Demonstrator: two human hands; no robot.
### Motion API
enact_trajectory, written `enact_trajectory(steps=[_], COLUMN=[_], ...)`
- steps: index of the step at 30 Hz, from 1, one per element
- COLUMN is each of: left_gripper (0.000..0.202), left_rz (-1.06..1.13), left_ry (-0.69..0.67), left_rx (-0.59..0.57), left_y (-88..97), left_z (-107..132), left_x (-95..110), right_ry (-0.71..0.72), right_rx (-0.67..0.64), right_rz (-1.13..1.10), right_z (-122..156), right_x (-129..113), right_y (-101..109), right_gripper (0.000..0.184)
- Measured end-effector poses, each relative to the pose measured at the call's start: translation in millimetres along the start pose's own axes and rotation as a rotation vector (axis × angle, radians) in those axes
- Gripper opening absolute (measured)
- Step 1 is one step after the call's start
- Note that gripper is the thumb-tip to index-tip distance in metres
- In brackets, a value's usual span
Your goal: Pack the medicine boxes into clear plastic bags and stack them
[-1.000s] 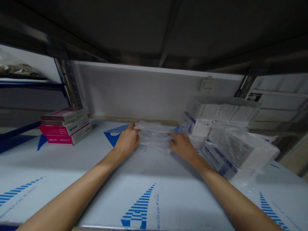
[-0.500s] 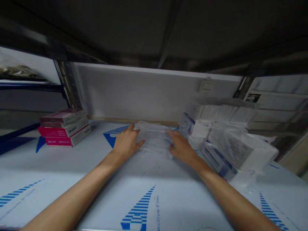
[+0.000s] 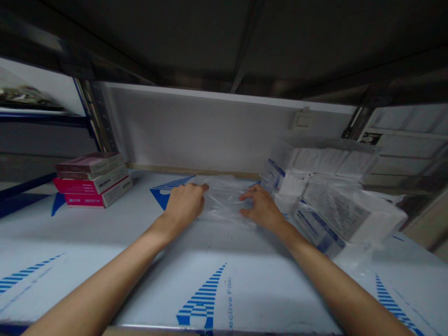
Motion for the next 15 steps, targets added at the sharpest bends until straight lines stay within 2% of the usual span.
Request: enact_trajectory(steps=[3,5,9,12,15], left_gripper=[0.036,0.034,0.048,0.047,0.053], left_rz=[0.016,0.039,0.051,0.036,0.041], left_ry=[-0.057,-0.115,-0.178,-0.183,-0.216], left_rx=[-0.111,-0.187,-0.351,-0.467,-0.499], left_y=[2.9,5.6,9.3,5.0,-4.3], left_z=[4,9,26,41,52], left_x=[0,0,2,2,-3], right_ry=[0.030,0.037,0.056,-0.006,-0.039], right_rx=[-0.053,-0.140,-0.413,-0.629,-0.754], right_rz=[0.063,0.095,0.121,0.167,0.196], right_z=[3,7,23,37,45], right_x=[-1,-3,-15,-23,-27], right_y=[9,15,21,20,18], right_gripper=[0.041,0.046,0.055,0.064,0.072])
Point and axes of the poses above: each hand's wrist, its own z-axis away from the middle knuckle, its own y-axis out of the back of the hand, x = y × z, the point moved 5 cm from there along -z, towards the middle knuckle, and after that the axes turned 3 degrees about y, right-handed, at the moved point
